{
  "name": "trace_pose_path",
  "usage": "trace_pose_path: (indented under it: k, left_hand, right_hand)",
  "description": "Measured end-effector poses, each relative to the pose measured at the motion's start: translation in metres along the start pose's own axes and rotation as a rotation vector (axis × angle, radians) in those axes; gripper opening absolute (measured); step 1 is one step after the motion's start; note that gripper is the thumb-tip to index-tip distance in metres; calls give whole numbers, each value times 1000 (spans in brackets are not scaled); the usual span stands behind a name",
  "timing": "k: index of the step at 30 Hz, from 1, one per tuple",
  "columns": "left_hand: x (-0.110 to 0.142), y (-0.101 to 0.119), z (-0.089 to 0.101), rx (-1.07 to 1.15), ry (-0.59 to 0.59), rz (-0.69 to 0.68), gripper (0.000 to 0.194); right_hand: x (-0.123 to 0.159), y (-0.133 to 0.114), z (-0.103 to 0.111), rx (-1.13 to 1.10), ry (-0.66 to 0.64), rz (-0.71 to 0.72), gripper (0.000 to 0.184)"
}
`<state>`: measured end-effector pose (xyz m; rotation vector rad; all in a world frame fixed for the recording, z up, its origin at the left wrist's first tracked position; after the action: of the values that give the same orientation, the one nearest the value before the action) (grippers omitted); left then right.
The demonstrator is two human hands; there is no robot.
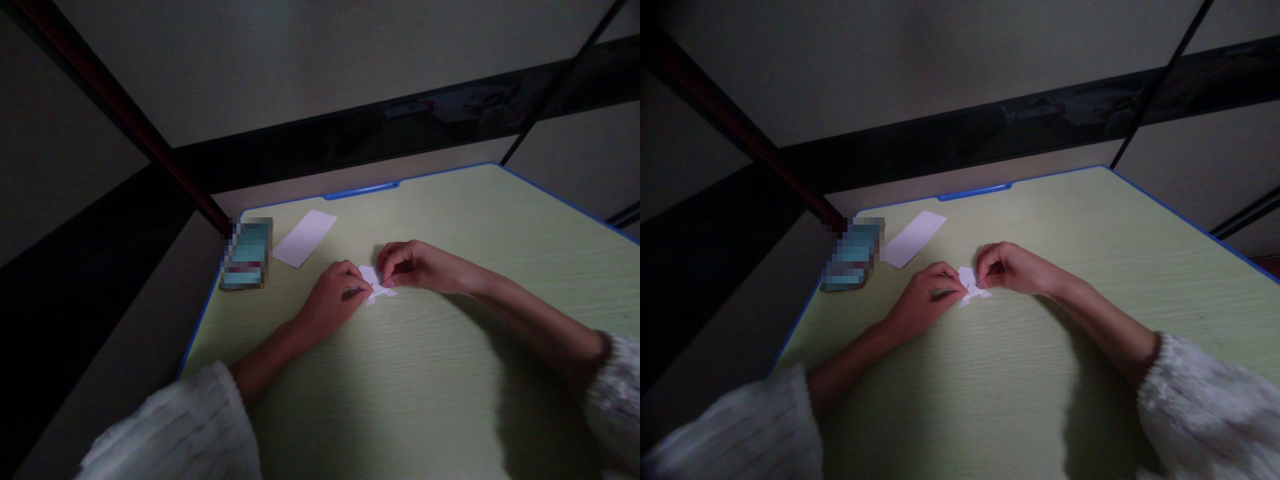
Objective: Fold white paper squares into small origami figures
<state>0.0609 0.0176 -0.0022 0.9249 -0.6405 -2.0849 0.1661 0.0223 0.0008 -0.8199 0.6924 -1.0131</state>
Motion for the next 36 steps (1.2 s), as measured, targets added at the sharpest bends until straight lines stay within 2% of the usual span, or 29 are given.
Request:
trace_pose_path:
  k: [10, 13, 20, 27, 33, 36]
  left_hand:
    - [0, 0, 0, -11, -1, -4, 10]
    - [1, 4, 0, -27, -36, -72, 13]
    - [8, 16, -1, -138, -215, -310, 29]
    - [12, 19, -5, -314, -287, -375, 30]
    - [19, 27, -8, -480, -325, -456, 27]
    - [21, 26, -6, -473, -338, -447, 29]
  right_hand:
    - [-1, 0, -1, 41, 10, 15, 10]
    - [-1, 0, -1, 66, 22, 30, 9]
    - [1, -2, 0, 120, 27, 53, 10]
    - [0, -3, -1, 134, 10, 74, 10]
    - [2, -2, -2, 96, 2, 38, 10]
    - [2, -2, -2, 91, 5, 33, 10]
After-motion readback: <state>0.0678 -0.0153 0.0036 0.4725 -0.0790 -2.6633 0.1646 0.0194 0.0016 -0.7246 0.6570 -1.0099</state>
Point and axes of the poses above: each hand's wrist, its own x-axis away from the middle knuckle, its own z-axis out of the back of the hand, y = z × x, the point moved 7 cm from there along -x, towards the middle knuckle, and after that the axes turned 13 degrees about y, right-handed, at the moved point
